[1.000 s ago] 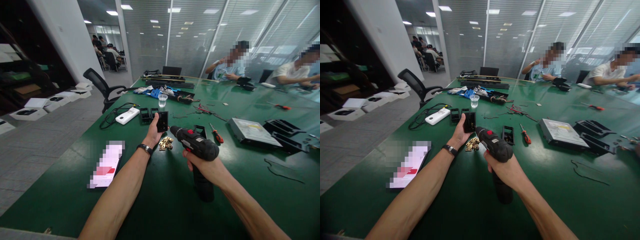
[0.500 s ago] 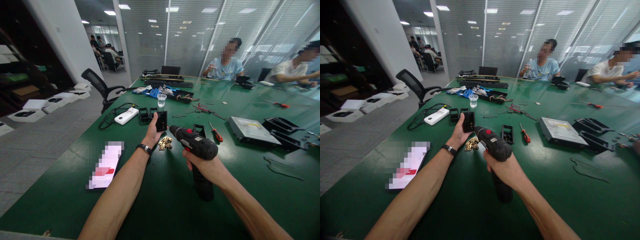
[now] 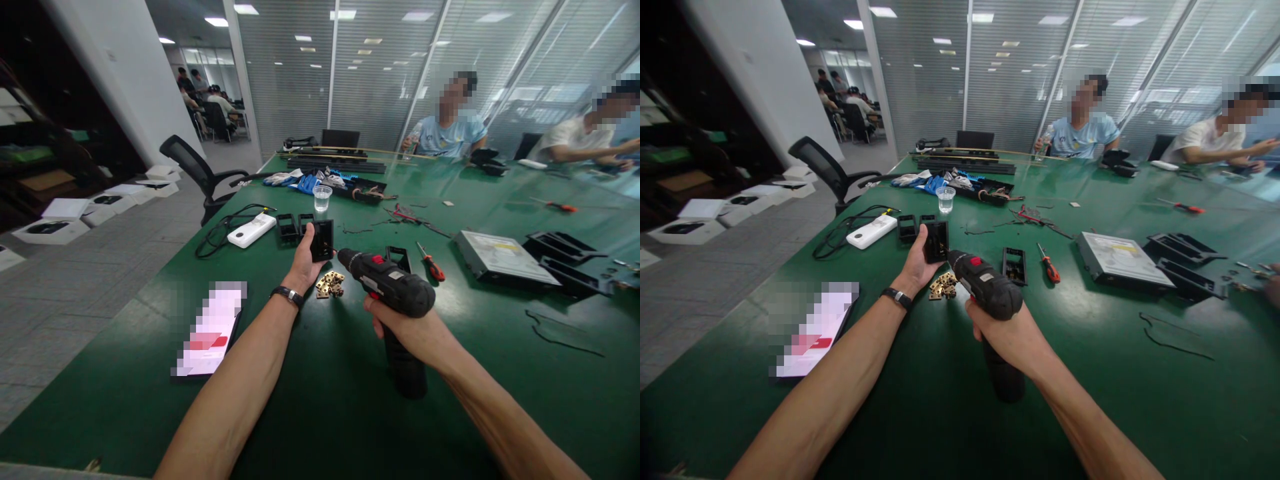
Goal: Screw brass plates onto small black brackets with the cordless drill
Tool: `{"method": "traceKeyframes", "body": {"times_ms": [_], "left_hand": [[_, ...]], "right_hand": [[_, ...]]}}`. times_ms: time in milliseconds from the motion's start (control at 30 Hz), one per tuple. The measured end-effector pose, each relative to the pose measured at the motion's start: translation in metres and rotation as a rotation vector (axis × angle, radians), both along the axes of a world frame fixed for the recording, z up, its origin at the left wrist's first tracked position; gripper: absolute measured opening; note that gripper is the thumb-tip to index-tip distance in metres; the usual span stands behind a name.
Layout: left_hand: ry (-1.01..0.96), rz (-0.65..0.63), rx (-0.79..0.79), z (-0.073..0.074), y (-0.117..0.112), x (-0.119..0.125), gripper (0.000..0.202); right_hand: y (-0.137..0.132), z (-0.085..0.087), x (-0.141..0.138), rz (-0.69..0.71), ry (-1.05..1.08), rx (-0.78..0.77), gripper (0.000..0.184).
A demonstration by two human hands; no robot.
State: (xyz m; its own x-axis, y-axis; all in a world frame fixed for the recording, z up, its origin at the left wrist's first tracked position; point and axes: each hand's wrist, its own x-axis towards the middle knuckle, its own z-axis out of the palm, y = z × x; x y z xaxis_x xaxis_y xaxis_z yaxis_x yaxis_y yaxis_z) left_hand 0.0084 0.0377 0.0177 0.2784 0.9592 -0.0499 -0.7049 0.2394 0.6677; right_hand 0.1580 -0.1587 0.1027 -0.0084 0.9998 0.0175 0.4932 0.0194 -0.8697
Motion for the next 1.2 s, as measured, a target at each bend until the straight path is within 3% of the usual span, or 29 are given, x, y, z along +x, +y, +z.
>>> {"method": "traceKeyframes", "body": {"times_ms": [300,500,700,933,1200], "left_hand": [[0.018,0.007,0.003,-0.0005,0.0005,-0.0001,0.052],[0.015,0.016,-0.003,0.0010,-0.0001,-0.0003,0.050],[0.013,0.011,0.004,0.0014,-0.0008,-0.0006,0.050],[0.010,0.010,-0.001,0.0003,0.0006,-0.0003,0.050],[0.018,0.003,0.014,-0.0011,0.0016,-0.0005,0.051]], "right_hand": [[0.0002,-0.0047,0.0021,-0.005,0.036,-0.021,0.020],[0.0005,-0.0027,0.0018,-0.003,0.016,0.006,0.028],[0.0003,-0.0041,0.0029,-0.005,0.024,-0.014,0.023],[0.0013,-0.0081,0.0050,-0.014,-0.021,-0.047,0.035],[0.0018,-0.0078,0.0048,-0.009,-0.003,-0.020,0.030]]}}
